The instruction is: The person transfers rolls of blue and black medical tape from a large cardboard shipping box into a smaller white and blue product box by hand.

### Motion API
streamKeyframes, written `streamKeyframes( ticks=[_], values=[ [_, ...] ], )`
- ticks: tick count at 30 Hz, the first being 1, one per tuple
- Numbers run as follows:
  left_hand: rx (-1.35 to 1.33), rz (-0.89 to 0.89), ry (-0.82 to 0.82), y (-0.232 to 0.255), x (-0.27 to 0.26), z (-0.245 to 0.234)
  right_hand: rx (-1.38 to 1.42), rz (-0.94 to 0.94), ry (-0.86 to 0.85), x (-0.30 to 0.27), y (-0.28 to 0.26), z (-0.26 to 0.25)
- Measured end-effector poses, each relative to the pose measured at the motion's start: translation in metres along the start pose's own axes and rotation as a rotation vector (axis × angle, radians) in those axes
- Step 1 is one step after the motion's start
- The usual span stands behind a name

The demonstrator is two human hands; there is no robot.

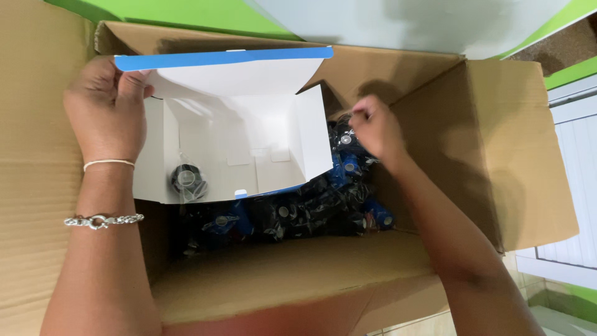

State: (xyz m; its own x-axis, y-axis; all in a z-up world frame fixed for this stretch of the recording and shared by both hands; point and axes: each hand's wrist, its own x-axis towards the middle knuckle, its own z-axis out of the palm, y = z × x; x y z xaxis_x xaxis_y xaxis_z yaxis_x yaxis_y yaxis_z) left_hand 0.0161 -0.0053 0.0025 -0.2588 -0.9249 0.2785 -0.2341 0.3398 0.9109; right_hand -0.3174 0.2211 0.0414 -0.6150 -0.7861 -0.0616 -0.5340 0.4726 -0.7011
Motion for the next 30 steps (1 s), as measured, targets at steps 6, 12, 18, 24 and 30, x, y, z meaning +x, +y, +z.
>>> streamKeyframes(
  ticks=[6, 12, 18, 24, 30],
  values=[
    [-0.014, 0.034, -0.022, -0.005, -0.001, -0.005, -0.688, 0.302, -1.090, -0.038, 0.113, 0.081],
    [-0.014, 0.125, -0.029, -0.011, 0.000, -0.007, -0.711, 0.445, -1.093, -0.038, 0.148, 0.107],
    [0.012, 0.106, -0.010, -0.012, 0.000, -0.006, -0.953, 0.265, -1.223, -0.024, 0.144, 0.076],
    [0.022, 0.078, 0.022, -0.003, 0.001, 0.001, -0.582, 0.353, -0.695, 0.022, 0.095, -0.084],
    [-0.010, 0.119, 0.057, -0.005, 0.005, 0.009, 0.061, -0.015, -0.180, -0.031, -0.035, -0.116]
  ],
)
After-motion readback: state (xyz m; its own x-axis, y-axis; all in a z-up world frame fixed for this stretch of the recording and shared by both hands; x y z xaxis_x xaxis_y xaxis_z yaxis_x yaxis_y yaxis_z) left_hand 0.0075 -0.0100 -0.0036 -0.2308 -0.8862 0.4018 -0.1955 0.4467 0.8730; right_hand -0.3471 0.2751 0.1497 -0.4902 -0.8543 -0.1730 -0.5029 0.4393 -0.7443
